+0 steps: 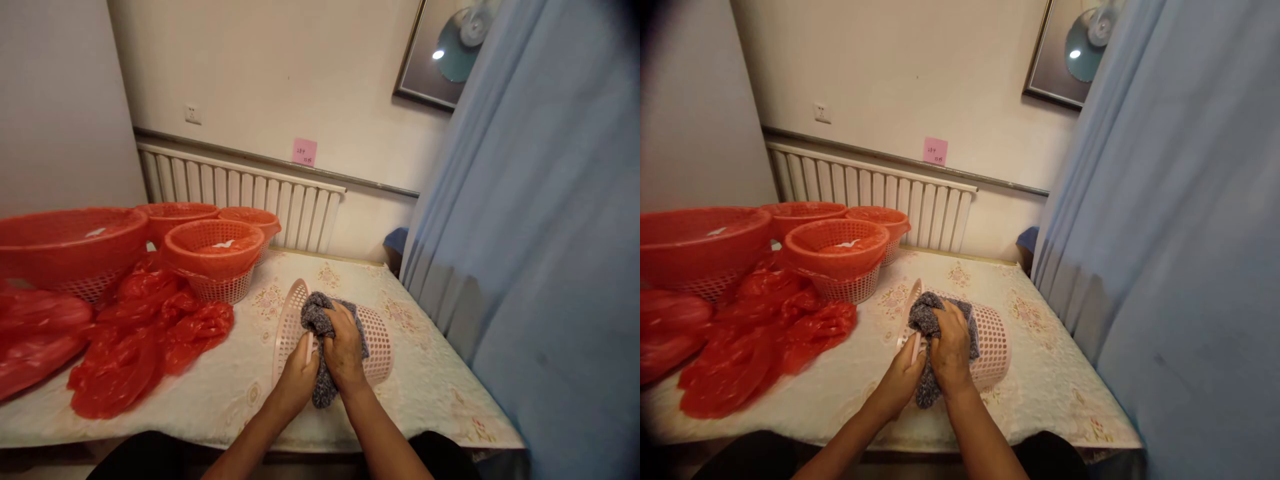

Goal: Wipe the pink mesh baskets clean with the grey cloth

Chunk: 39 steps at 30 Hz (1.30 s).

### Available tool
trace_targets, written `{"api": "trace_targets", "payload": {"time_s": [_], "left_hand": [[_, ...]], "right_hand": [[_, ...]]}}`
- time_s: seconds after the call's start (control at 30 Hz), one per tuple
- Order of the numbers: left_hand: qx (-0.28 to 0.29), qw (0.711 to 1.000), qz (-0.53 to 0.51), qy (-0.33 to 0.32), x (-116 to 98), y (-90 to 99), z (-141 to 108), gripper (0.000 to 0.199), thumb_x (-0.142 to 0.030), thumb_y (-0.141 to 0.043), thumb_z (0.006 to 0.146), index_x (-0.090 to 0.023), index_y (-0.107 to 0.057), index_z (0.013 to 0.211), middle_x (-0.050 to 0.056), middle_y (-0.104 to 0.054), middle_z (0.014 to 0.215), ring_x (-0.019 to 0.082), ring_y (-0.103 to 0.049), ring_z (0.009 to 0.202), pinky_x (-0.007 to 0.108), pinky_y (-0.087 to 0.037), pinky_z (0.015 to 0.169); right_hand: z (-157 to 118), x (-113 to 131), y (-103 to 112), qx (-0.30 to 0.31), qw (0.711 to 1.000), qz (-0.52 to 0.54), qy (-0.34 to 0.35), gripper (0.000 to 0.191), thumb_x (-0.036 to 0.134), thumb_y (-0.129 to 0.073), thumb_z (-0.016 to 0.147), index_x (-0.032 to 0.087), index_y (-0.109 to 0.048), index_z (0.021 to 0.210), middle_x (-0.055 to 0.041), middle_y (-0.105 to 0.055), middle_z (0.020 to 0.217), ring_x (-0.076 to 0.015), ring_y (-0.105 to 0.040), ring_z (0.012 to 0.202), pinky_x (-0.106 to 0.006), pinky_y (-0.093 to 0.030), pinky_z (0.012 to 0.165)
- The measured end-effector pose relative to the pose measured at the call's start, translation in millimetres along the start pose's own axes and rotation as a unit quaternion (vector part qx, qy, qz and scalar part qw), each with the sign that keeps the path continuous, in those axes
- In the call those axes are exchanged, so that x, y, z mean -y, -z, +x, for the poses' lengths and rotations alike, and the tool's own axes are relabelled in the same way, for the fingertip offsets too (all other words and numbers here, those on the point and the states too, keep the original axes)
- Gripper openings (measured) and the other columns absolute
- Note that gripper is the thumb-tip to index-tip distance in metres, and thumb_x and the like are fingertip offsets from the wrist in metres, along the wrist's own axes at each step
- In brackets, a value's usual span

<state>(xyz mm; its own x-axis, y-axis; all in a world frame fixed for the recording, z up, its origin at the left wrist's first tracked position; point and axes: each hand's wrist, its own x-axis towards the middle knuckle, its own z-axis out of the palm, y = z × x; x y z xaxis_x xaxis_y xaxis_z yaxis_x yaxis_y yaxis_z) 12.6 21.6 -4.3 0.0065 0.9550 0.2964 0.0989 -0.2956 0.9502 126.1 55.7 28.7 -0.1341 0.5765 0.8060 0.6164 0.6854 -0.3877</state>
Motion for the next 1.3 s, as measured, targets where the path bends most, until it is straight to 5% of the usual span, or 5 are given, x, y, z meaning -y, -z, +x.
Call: {"api": "trace_targets", "payload": {"time_s": [0.5, 0.7, 1.0, 1.13, 1.3], "left_hand": [[0.037, 0.999, 0.022, -0.003, -1.5, 7.5, -6.3, 0.036, -0.023, -0.043, 0.088, -0.014, -0.054, 0.121, 0.013, -0.064, 0.123, 0.026, -0.057, 0.117, 0.04, -0.038, 0.105], [0.05, 0.998, 0.029, -0.013, -0.1, 11.9, -11.1, 0.035, -0.023, -0.041, 0.089, -0.015, -0.055, 0.12, 0.011, -0.066, 0.121, 0.025, -0.057, 0.116, 0.039, -0.041, 0.104], [0.042, 0.999, 0.023, -0.026, 10.9, 10.0, -13.2, 0.031, -0.016, -0.041, 0.083, -0.016, -0.061, 0.107, 0.009, -0.07, 0.109, 0.024, -0.061, 0.106, 0.038, -0.044, 0.1], [0.025, 0.998, 0.054, -0.026, 24.3, 9.7, -16.5, 0.026, -0.02, -0.039, 0.088, -0.016, -0.063, 0.098, 0.012, -0.07, 0.101, 0.025, -0.063, 0.096, 0.04, -0.048, 0.093], [0.03, 0.999, 0.028, -0.035, 32.8, 8.3, -26.0, 0.04, -0.023, -0.043, 0.09, -0.015, -0.051, 0.129, 0.013, -0.061, 0.129, 0.025, -0.052, 0.125, 0.039, -0.036, 0.109]], "right_hand": [[-64.6, -122.3, 61.9, -0.095, 0.971, -0.151, -0.159, 0.046, 0.01, -0.039, 0.069, 0.016, -0.064, 0.107, -0.0105, -0.063, 0.115, -0.025, -0.05, 0.116, -0.046, -0.038, 0.103], [-83.9, -84.2, 37.7, -0.157, 0.969, -0.113, -0.155, 0.044, 0.01, -0.04, 0.072, 0.019, -0.063, 0.109, -0.0099, -0.059, 0.123, -0.0247, -0.047, 0.122, -0.049, -0.034, 0.107], [-63.2, 11.8, -5.1, -0.078, 0.994, 0.033, -0.062, 0.054, 0.005, -0.037, 0.065, 0.021, -0.062, 0.11, -0.0063, -0.056, 0.131, -0.0226, -0.045, 0.128, -0.05, -0.035, 0.108], [-43.9, 16.8, -12.3, -0.066, 0.997, 0.03, -0.03, 0.053, 0.004, -0.038, 0.065, 0.019, -0.062, 0.11, -0.0065, -0.058, 0.129, -0.0226, -0.044, 0.128, -0.049, -0.034, 0.108], [-14.1, 6.5, -11.8, -0.06, 0.998, 0.0, -0.018, 0.054, 0.003, -0.039, 0.064, 0.019, -0.062, 0.109, -0.0067, -0.06, 0.124, -0.022, -0.047, 0.123, -0.047, -0.036, 0.108]]}}
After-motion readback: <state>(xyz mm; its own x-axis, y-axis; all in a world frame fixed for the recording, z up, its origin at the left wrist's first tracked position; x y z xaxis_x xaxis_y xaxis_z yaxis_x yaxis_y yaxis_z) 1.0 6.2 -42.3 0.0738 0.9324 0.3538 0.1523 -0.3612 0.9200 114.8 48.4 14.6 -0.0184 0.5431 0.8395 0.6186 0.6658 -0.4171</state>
